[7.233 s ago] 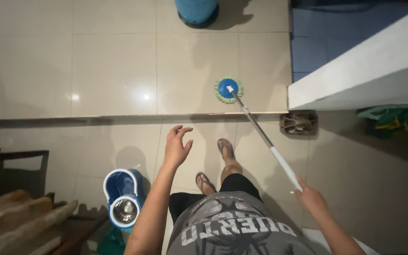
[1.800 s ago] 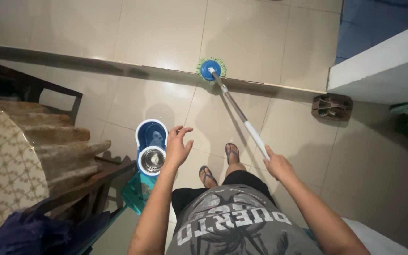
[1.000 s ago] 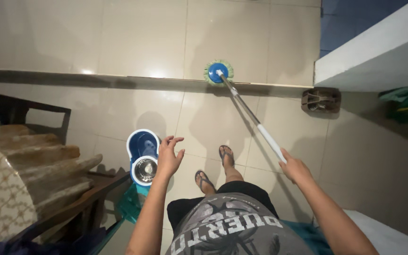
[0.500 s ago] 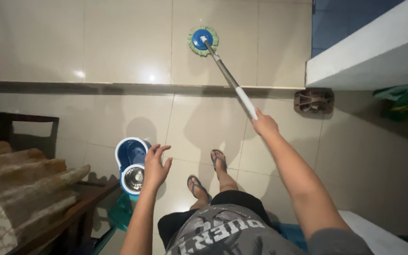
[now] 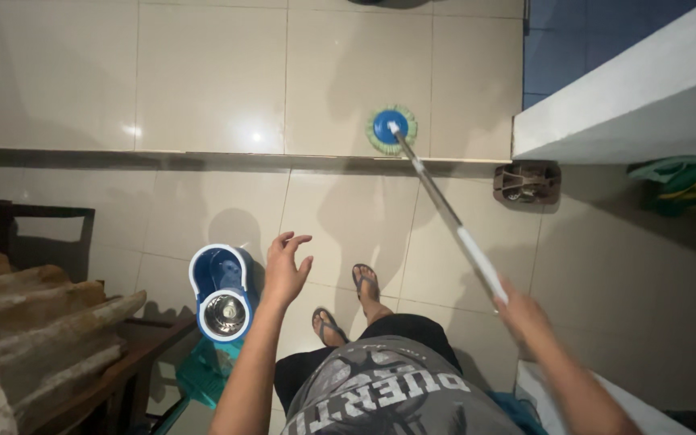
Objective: The person mops the floor in a room using a mop and bucket, then rinses the mop in a bucket near a table.
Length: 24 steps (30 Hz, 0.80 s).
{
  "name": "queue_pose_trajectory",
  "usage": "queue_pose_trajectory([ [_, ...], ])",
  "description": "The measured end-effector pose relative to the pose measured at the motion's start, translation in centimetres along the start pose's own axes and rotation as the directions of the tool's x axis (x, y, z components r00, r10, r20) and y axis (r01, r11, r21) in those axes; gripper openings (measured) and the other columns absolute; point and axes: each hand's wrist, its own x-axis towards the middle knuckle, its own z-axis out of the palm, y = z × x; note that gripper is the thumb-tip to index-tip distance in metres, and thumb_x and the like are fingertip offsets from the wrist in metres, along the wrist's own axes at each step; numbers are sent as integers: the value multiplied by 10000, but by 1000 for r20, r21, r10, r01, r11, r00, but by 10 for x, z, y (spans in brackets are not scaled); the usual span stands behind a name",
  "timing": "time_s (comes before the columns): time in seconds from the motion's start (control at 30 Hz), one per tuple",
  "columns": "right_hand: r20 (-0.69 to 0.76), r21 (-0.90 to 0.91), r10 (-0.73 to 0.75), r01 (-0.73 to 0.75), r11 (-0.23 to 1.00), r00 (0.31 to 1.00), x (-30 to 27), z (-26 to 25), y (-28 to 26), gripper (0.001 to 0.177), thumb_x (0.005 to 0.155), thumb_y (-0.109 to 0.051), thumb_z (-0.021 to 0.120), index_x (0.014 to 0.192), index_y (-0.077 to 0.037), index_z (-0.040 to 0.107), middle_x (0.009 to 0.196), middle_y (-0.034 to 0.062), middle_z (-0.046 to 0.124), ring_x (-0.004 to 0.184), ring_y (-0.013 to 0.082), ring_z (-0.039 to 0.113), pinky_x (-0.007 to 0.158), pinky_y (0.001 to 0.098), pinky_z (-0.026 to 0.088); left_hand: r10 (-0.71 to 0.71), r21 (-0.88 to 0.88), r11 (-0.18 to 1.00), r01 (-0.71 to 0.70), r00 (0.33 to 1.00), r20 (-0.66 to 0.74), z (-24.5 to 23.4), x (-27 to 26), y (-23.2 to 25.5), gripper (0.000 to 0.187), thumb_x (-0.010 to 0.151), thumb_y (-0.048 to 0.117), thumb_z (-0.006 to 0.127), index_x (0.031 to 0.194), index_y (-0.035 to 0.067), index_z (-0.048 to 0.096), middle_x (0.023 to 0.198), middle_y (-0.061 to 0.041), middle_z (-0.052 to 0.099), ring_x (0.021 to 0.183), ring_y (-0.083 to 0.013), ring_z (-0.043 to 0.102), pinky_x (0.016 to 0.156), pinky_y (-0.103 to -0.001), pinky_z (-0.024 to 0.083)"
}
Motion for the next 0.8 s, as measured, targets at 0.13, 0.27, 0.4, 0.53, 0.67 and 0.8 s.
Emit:
queue_pose_trajectory([
  [0.13,-127,-98,-234,222,970,964,88,-61,-62,732,908,-330,627,1592,-254,375,1023,247,742,868,404,733,807,518,589,-16,17,1000,16,1000,-25,-7,-1,5,438,805,129,782,1227,204,689,1405,-165,531,1261,-382,537,1032,-465,478],
  [0.27,-95,152,-147,160,975,985,127,-112,-151,700,917,-278,601,1578,-248,370,983,229,711,715,379,716,683,504,607,-82,46,995,83,996,-22,-6,0,11,437,803,141,781,1225,214,692,1415,-159,528,1255,-376,540,1022,-469,478],
  [0.4,-54,135,-146,152,979,988,129,-103,-166,704,943,-231,559,1604,-230,315,958,244,706,700,418,740,671,512,613,-51,67,996,52,999,-16,4,7,13,439,804,134,784,1226,205,688,1405,-170,527,1259,-398,528,1016,-472,477],
  [0.53,-201,35,-428,443,896,881,101,-40,-71,705,913,-274,599,1574,-221,357,928,271,719,843,449,706,779,555,563,-27,38,999,27,1000,-4,16,18,17,434,805,134,782,1222,205,687,1399,-170,533,1237,-381,550,1033,-468,479],
  [0.67,-3,-74,-199,198,977,980,38,8,-10,723,911,-293,597,1583,-310,330,973,250,726,909,433,718,832,568,571,-21,18,1000,21,1000,2,23,19,27,438,797,120,786,1216,205,692,1398,-162,539,1244,-375,546,1030,-466,475],
  [0.8,9,-63,-155,155,986,988,25,-1,-28,742,914,-293,605,1592,-305,306,1000,260,723,947,434,711,871,551,558,-10,7,1000,10,1000,-15,19,24,35,455,785,106,792,1218,201,692,1393,-161,533,1237,-371,545,1037,-461,470],
])
